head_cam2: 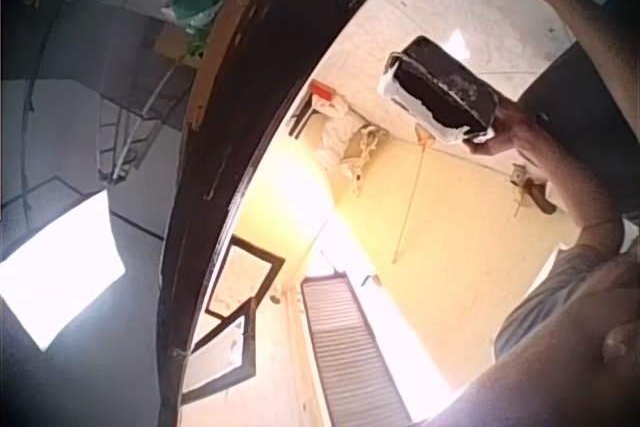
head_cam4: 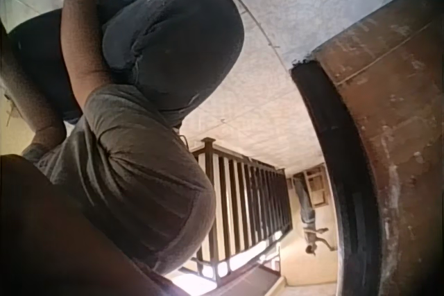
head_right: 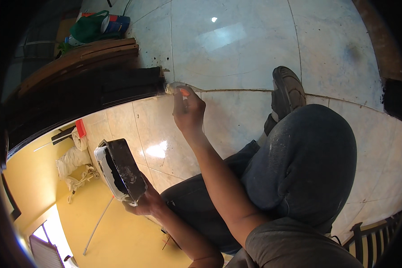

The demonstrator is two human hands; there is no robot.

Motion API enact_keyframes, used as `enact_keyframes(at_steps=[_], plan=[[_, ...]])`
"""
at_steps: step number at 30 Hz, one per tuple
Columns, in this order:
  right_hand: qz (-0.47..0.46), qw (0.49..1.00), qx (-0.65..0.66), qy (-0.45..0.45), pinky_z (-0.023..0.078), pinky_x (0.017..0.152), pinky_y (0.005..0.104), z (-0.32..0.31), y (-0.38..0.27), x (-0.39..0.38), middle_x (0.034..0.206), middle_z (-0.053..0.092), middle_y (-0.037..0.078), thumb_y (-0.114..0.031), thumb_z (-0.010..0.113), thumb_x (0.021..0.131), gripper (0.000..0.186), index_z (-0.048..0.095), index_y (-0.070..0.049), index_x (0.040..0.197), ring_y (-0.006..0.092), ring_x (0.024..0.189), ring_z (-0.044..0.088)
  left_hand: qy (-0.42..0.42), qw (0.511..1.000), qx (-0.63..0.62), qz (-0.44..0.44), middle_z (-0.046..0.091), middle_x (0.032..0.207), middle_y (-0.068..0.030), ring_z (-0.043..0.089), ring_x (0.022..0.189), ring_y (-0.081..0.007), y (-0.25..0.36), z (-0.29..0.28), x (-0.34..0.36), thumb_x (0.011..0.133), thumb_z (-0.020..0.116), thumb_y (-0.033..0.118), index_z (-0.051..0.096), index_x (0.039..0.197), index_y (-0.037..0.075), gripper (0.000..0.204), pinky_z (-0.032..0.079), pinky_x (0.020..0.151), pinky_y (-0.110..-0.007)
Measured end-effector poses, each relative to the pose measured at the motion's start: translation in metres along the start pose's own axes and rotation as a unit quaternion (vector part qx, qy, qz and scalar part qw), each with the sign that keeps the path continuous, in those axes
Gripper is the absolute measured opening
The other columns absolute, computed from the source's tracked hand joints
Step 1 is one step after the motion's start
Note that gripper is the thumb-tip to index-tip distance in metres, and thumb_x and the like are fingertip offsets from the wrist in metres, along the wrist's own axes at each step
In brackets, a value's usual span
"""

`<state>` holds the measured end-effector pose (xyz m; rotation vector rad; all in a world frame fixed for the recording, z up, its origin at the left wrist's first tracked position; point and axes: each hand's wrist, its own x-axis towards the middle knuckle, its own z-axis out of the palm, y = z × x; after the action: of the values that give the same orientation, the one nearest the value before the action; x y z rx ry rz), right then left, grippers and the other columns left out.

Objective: The person paints the edges of a door frame using black paint and a brush. They dip the brush into a container of paint and apply it to the wooden frame while sitting on the floor.

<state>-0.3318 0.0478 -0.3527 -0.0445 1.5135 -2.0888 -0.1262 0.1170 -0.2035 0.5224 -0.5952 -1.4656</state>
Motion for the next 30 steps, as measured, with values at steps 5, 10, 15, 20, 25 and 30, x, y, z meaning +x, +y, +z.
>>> enact_keyframes(at_steps=[5, 10, 15, 20, 25, 30], plan=[[-0.039, 0.998, 0.039, 0.026, 0.051, 0.045, 0.0256, 0.002, -0.002, 0.004, 0.088, 0.075, 0.010, -0.015, 0.067, 0.105, 0.022, 0.069, 0.005, 0.112, 0.0104, 0.049, 0.063, 0.021, 0.999, 0.019, 0.016, 0.049, 0.156, -0.0258, 0.044, 0.147, -0.0425, -0.001, -0.001, 0.001, 0.094, 0.062, 0.031, 0.048, 0.153, -0.001, 0.069, 0.035, 0.123, -0.058], [0.041, 0.999, -0.013, -0.022, 0.050, 0.044, 0.0257, -0.002, 0.005, 0.001, 0.085, 0.075, 0.011, -0.016, 0.067, 0.105, 0.022, 0.070, 0.005, 0.110, 0.0093, 0.047, 0.061, -0.001, 1.000, 0.021, 0.010, 0.048, 0.157, -0.0257, 0.044, 0.147, -0.0424, 0.000, -0.001, 0.001, 0.095, 0.059, 0.034, 0.047, 0.153, -0.001, 0.069, 0.035, 0.123, -0.058], [0.014, 1.000, 0.022, 0.018, 0.049, 0.044, 0.0257, -0.004, 0.004, -0.007, 0.083, 0.074, 0.011, -0.017, 0.066, 0.105, 0.022, 0.071, 0.004, 0.110, 0.0087, 0.047, 0.059, 0.006, 1.000, 0.024, 0.011, 0.047, 0.158, -0.0254, 0.043, 0.148, -0.0423, 0.001, -0.003, 0.001, 0.096, 0.058, 0.036, 0.047, 0.154, -0.001, 0.070, 0.035, 0.123, -0.059], [-0.005, 0.996, 0.075, 0.042, 0.050, 0.044, 0.0252, 0.000, -0.006, -0.005, 0.087, 0.075, 0.011, -0.016, 0.066, 0.106, 0.022, 0.071, 0.004, 0.113, 0.0087, 0.047, 0.059, 0.008, 0.999, 0.029, 0.016, 0.047, 0.158, -0.0254, 0.042, 0.148, -0.0426, 0.002, -0.005, 0.001, 0.095, 0.060, 0.035, 0.047, 0.154, 0.000, 0.070, 0.034, 0.123, -0.059], [0.007, 1.000, 0.024, 0.011, 0.049, 0.044, 0.0251, 0.000, 0.002, -0.006, 0.088, 0.075, 0.011, -0.014, 0.065, 0.105, 0.021, 0.071, 0.004, 0.114, 0.0073, 0.048, 0.060, 0.026, 0.999, 0.023, 0.022, 0.047, 0.158, -0.0246, 0.043, 0.148, -0.0424, 0.000, -0.002, 0.001, 0.092, 0.064, 0.033, 0.046, 0.154, 0.000, 0.072, 0.035, 0.123, -0.059], [-0.016, 0.999, -0.032, 0.021, 0.041, 0.044, 0.0256, -0.002, 0.023, -0.014, 0.082, 0.073, 0.008, -0.011, 0.066, 0.103, 0.016, 0.072, 0.001, 0.111, 0.0060, 0.046, 0.053, 0.018, 0.999, 0.023, 0.020, 0.049, 0.157, -0.0238, 0.045, 0.146, -0.0418, -0.003, 0.003, 0.001, 0.091, 0.064, 0.033, 0.047, 0.153, 0.001, 0.072, 0.037, 0.122, -0.058]])
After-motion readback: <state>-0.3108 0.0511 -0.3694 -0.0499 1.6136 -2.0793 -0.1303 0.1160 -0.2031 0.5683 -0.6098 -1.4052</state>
